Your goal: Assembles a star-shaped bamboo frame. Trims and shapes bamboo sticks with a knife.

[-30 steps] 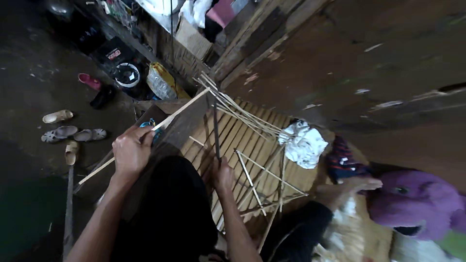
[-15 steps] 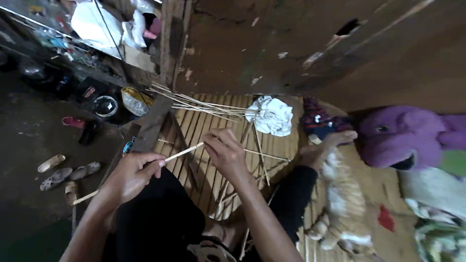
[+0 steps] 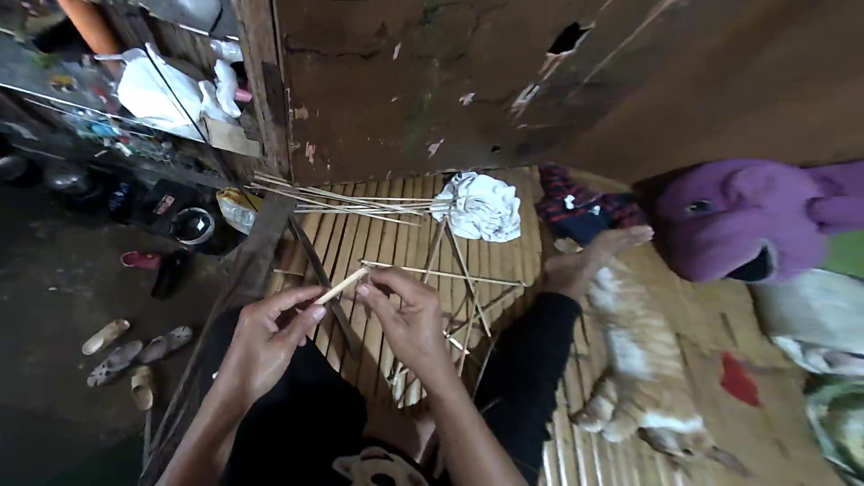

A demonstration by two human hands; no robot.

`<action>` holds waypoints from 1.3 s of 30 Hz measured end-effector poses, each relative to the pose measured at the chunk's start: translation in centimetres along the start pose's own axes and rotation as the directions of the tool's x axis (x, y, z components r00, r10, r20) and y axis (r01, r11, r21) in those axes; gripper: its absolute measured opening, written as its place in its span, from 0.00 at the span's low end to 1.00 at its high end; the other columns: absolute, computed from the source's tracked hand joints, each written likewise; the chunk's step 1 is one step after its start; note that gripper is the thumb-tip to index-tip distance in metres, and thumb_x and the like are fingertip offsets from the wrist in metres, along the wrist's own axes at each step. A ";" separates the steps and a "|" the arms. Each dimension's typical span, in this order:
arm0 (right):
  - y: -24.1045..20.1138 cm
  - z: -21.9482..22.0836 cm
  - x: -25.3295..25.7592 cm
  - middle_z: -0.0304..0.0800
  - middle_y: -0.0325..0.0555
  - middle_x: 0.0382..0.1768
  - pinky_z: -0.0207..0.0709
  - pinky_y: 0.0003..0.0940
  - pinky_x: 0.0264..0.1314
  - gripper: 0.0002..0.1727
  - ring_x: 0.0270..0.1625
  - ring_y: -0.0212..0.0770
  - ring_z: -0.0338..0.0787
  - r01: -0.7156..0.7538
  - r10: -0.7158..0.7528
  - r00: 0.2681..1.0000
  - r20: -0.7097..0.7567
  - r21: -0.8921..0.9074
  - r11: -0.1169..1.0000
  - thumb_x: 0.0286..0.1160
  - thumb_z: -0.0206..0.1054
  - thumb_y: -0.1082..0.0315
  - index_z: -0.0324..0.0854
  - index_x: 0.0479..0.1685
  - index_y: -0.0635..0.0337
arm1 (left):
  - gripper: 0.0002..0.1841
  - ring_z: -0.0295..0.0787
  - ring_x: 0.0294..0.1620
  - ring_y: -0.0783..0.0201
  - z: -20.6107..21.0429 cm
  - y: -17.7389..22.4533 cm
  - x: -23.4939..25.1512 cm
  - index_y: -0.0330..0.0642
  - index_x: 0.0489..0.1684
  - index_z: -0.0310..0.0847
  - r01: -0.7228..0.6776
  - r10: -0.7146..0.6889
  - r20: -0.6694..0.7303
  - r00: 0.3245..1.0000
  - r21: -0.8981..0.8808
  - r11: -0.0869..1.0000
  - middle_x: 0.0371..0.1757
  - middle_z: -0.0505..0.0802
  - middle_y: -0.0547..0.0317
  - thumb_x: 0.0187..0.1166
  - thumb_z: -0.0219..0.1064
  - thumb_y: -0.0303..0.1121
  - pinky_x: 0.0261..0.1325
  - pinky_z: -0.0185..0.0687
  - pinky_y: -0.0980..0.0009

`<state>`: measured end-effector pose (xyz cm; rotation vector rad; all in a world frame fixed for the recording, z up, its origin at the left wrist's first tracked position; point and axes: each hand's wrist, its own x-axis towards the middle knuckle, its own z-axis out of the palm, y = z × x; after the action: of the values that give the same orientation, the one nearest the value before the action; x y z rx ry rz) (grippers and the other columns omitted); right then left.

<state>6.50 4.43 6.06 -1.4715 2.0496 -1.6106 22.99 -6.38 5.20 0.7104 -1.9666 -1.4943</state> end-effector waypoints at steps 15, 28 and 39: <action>2.1 -1.1 0.2 0.93 0.46 0.58 0.83 0.33 0.62 0.17 0.61 0.37 0.89 0.065 -0.061 0.990 0.125 -0.027 0.998 0.77 0.71 0.65 0.90 0.62 0.58 | 0.15 0.82 0.35 0.88 0.2 -1.2 0.2 0.38 0.44 0.94 -0.284 0.305 -0.065 0.950 0.228 0.932 0.37 0.91 0.67 0.84 0.66 0.40 0.40 0.78 0.91; 12.4 11.1 -1.6 0.75 0.60 0.80 0.75 0.55 0.76 0.31 0.77 0.59 0.81 -0.352 0.729 0.587 0.352 -0.700 0.621 0.86 0.58 0.62 0.65 0.88 0.59 | 0.08 0.91 0.56 0.40 -7.2 -15.1 7.3 0.40 0.49 0.95 0.002 0.013 -0.017 1.000 0.671 0.741 0.54 0.94 0.41 0.80 0.71 0.26 0.59 0.82 0.36; 10.4 11.6 -1.3 0.85 0.65 0.67 0.77 0.48 0.74 0.21 0.68 0.56 0.87 -0.422 0.540 0.755 0.372 -0.355 0.834 0.85 0.58 0.72 0.77 0.74 0.69 | 0.09 0.88 0.62 0.35 -7.7 -18.1 8.2 0.38 0.49 0.95 0.163 -0.152 -0.081 0.985 0.728 0.666 0.55 0.92 0.37 0.82 0.68 0.25 0.63 0.80 0.35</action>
<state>8.32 -2.88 -7.66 -1.0944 2.1443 -0.7350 24.08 -21.61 -9.69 1.2406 -2.5537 -0.7019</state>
